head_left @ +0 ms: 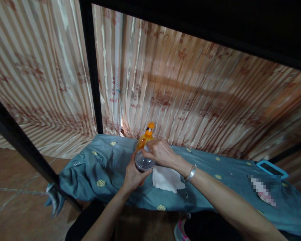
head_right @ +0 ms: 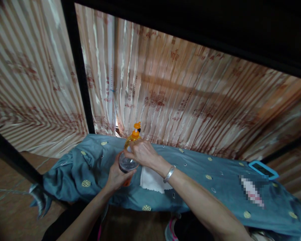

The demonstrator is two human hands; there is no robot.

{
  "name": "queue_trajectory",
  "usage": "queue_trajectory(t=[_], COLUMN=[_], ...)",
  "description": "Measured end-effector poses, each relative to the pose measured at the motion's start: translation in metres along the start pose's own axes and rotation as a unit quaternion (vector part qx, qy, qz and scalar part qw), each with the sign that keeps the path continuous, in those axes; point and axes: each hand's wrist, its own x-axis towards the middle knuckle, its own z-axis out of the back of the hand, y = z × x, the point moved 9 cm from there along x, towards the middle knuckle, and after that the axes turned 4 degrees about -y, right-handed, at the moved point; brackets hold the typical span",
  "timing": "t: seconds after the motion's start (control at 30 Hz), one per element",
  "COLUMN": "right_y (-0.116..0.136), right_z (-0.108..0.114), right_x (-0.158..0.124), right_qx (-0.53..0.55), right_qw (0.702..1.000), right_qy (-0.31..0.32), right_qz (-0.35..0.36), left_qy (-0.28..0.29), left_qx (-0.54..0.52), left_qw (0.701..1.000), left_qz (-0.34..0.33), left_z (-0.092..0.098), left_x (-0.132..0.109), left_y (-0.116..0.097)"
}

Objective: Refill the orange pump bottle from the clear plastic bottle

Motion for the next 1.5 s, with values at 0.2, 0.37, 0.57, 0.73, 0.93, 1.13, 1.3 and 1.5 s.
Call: queue_trajectory(t=[0.2, 0.37, 0.57, 0.73, 0.93, 1.13, 1.3, 1.5], right_y=[0.004, 0.003, 0.006, 0.006, -0.003, 0.002, 0.005, 0.006], right_z=[0.007, 0.015, 0.019, 0.027, 0.03, 0.022, 0.024, 0.022], right_x=[-0.003, -0.004, -0.007, -0.008, -0.003, -0.005, -0.004, -0.001], right_qx=[0.019, 0.032, 0.07, 0.093, 0.047, 0.09, 0.107, 0.1], right_qw=[0.999, 0.998, 0.995, 0.993, 0.997, 0.99, 0.989, 0.988], right_qy=[0.009, 0.031, 0.055, 0.057, 0.055, 0.109, 0.105, 0.12], right_qz=[0.042, 0.036, 0.051, 0.045, -0.038, 0.016, 0.011, 0.006], left_qy=[0.014, 0.022, 0.018, 0.015, 0.026, 0.032, 0.022, 0.026], left_qx=[-0.032, -0.027, -0.016, -0.034, -0.027, -0.012, -0.011, -0.012], left_qw=[0.999, 0.999, 0.999, 0.999, 0.999, 0.999, 1.0, 0.999], left_qz=[0.002, 0.017, 0.035, 0.017, -0.006, 0.0, -0.003, 0.016], left_z=[-0.001, -0.003, -0.002, -0.002, -0.002, -0.002, -0.001, -0.002], left_x=[0.002, 0.003, 0.002, 0.003, 0.002, 0.001, 0.002, 0.002], left_y=[-0.003, -0.004, -0.005, -0.007, -0.008, -0.006, -0.006, -0.003])
